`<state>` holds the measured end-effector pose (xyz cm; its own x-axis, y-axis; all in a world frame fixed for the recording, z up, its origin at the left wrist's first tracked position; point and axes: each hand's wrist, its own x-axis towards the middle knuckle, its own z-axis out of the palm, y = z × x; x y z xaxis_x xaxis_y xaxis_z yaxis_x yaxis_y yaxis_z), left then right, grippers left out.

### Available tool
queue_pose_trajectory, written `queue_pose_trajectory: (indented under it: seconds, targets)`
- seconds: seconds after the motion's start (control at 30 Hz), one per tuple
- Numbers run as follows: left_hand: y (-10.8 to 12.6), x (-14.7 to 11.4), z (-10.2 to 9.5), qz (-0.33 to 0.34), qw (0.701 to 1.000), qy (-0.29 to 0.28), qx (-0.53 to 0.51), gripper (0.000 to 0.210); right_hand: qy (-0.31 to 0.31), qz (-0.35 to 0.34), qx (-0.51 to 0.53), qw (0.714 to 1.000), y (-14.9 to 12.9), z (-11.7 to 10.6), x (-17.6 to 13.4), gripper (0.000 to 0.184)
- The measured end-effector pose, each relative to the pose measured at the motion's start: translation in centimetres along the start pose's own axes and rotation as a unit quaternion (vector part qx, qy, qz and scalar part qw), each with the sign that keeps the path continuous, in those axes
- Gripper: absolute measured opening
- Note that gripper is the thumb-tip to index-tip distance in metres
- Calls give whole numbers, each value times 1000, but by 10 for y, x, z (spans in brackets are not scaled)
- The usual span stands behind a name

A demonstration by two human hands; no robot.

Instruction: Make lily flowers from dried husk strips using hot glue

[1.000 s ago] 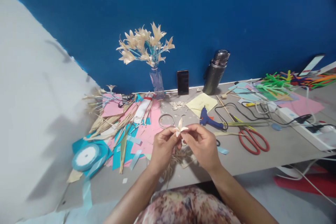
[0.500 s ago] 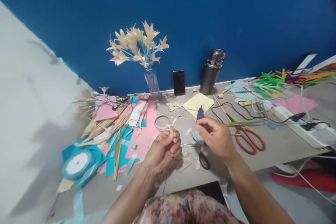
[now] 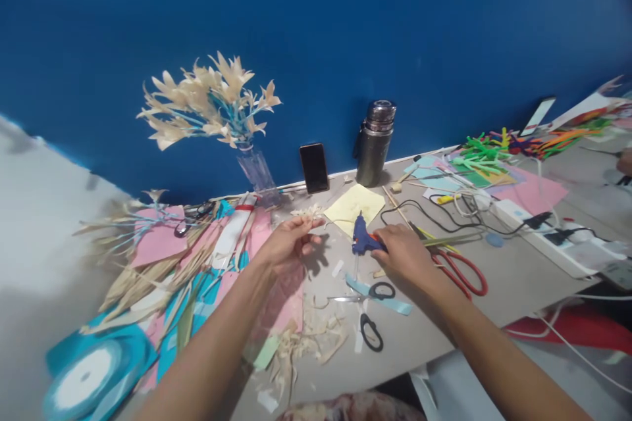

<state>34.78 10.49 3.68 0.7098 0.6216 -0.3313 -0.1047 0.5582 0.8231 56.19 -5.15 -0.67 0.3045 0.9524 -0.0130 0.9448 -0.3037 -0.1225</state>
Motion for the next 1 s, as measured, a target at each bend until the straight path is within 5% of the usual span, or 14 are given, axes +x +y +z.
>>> queue_pose_trajectory:
  seconds: [0.2,0.37,0.47,0.63,0.73,0.8,1.0]
  targets:
    - [-4,74,4,-53,997,13,47,17,3,-3,34,999,2,2,1,27]
    - [-12,86,-5,-62,996,13,57,17,52,-15,198,979,25,-1,1,26]
    - [-13,84,-9,-65,996,16,55,17,105,15,386,917,47,1,2,35]
    - [-16,84,-8,-61,997,27,46,16,222,142,584,768,63,10,6,43]
    - [-15,84,-8,-57,997,31,35,15,196,134,712,661,60,5,4,43]
    - [-9,80,-10,-48,998,34,21,13,136,106,765,621,58,-2,0,44]
    - [11,38,-7,40,997,43,-47,22,47,15,741,670,49,-19,-20,48]
